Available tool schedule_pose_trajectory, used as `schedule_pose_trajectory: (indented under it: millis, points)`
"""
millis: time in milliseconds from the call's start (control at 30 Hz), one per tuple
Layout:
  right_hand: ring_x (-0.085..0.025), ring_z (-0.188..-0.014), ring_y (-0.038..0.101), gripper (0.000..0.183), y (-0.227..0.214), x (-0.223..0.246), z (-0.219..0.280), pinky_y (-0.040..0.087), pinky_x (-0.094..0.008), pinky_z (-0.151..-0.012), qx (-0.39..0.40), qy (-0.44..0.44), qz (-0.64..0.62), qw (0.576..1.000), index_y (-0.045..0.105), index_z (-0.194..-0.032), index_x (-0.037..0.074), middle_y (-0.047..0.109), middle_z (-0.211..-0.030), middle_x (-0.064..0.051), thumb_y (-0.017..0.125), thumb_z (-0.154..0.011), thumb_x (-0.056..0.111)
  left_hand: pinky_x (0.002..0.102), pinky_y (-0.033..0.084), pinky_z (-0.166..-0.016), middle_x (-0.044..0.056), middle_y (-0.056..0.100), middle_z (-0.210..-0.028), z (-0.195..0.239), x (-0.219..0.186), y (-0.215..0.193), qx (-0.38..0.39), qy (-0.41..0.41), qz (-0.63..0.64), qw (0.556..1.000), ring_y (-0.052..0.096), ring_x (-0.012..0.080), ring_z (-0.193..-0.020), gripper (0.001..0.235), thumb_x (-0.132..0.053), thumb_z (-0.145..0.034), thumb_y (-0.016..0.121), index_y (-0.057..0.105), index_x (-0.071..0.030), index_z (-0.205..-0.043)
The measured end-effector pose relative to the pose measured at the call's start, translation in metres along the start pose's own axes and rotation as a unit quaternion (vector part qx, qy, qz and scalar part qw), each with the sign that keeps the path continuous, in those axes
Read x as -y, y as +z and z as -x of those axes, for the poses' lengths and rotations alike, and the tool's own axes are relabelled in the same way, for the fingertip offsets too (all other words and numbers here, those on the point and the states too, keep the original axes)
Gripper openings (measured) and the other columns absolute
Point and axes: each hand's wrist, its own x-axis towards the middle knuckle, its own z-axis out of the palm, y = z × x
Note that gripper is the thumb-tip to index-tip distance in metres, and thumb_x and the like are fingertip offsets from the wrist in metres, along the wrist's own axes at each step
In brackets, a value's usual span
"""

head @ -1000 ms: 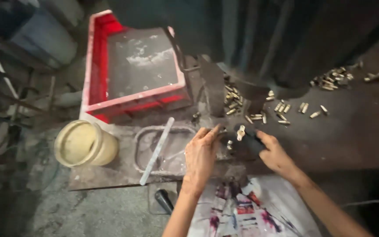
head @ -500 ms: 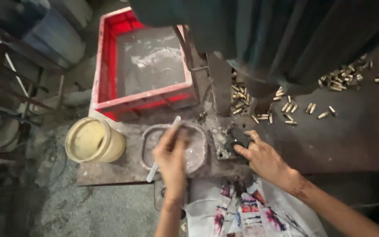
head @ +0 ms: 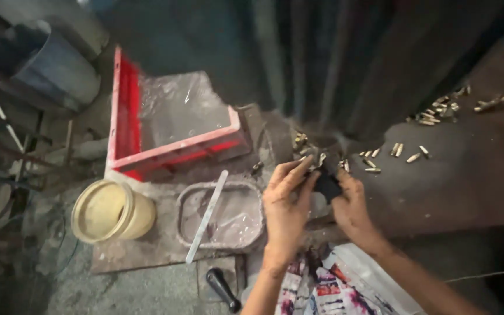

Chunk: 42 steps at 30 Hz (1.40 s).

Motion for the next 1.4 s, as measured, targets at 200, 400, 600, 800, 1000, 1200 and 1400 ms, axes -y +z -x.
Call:
schedule_pose_trajectory:
  millis: [200, 400, 600, 800, 1000, 1200, 1400]
  points:
    - [-0.013, -0.086, 0.072, 0.023, 0.004, 0.019, -0.004, 0.057, -0.028, -0.079, 0.059, 0.043, 0.007, 0.997, 0.074, -0.098, -0.002, 0.077, -0.09, -0.006, 0.054, -0.088, -0.005, 0.039, 0.055, -0.082, 0.009, 0.072, -0.105, 0.058, 0.032, 0.012, 0.024, -0.015, -0.127, 0.992, 0.068, 0.0309, -0.094, 0.043, 0.007, -0.081, 0.065, 0.072, -0.008, -0.121]
    - [-0.029, -0.134, 0.051, 0.06, -0.032, -0.022, 0.004, 0.037, -0.037, -0.112, 0.113, -0.101, 0.054, 0.987, 0.046, -0.138, -0.008, 0.053, -0.139, -0.023, 0.052, -0.079, -0.001, 0.045, 0.05, -0.092, 0.012, 0.062, -0.121, 0.094, 0.117, 0.172, 0.226, 0.016, -0.296, 0.928, 0.06, 0.0282, -0.115, 0.039, -0.017, -0.096, 0.062, 0.059, -0.007, -0.134]
    - [-0.035, -0.126, 0.058, 0.051, -0.01, 0.075, -0.023, 0.041, -0.036, -0.11, 0.143, 0.023, 0.326, 0.934, 0.067, -0.126, -0.004, 0.064, -0.125, -0.026, 0.058, -0.076, 0.001, 0.039, 0.056, -0.075, 0.007, 0.061, -0.129, -0.051, 0.17, 0.286, 0.099, 0.22, -0.436, 0.867, 0.066, 0.021, -0.102, 0.045, -0.011, -0.084, 0.063, 0.065, -0.007, -0.128]
    - [-0.034, -0.13, 0.06, 0.059, -0.012, 0.058, -0.023, 0.04, -0.036, -0.112, 0.157, -0.016, 0.253, 0.955, 0.06, -0.131, -0.009, 0.066, -0.13, -0.028, 0.051, -0.073, -0.002, 0.039, 0.057, -0.082, 0.007, 0.063, -0.107, -0.057, 0.15, 0.254, 0.156, 0.216, -0.379, 0.886, 0.067, 0.0258, -0.103, 0.022, -0.011, -0.088, 0.063, 0.065, -0.009, -0.11]
    - [-0.032, -0.126, 0.064, 0.067, -0.012, 0.018, -0.016, 0.045, -0.034, -0.113, 0.122, -0.069, 0.31, 0.94, 0.061, -0.131, -0.007, 0.067, -0.13, -0.025, 0.051, -0.064, -0.002, 0.041, 0.054, -0.075, 0.011, 0.069, -0.112, 0.088, 0.142, 0.207, 0.128, 0.137, -0.219, 0.957, 0.066, 0.0293, -0.092, 0.023, -0.01, -0.092, 0.066, 0.067, -0.008, -0.115]
    - [-0.036, -0.127, 0.061, 0.067, -0.013, 0.04, -0.021, 0.044, -0.037, -0.111, 0.14, -0.03, 0.29, 0.946, 0.057, -0.135, -0.007, 0.065, -0.131, -0.027, 0.052, -0.069, -0.001, 0.039, 0.056, -0.076, 0.01, 0.073, -0.103, 0.105, 0.068, 0.115, 0.121, 0.051, -0.133, 0.982, 0.068, 0.0282, -0.089, 0.024, -0.008, -0.084, 0.076, 0.073, -0.007, -0.108]
    - [-0.034, -0.13, 0.059, 0.063, -0.021, 0.054, -0.033, 0.042, -0.038, -0.113, 0.172, -0.017, 0.306, 0.936, 0.057, -0.136, -0.005, 0.064, -0.134, -0.024, 0.051, -0.073, 0.001, 0.037, 0.058, -0.067, 0.009, 0.075, -0.088, 0.102, 0.054, 0.022, 0.084, -0.159, -0.016, 0.984, 0.072, 0.0262, -0.077, 0.031, 0.003, -0.071, 0.074, 0.08, -0.006, -0.1]
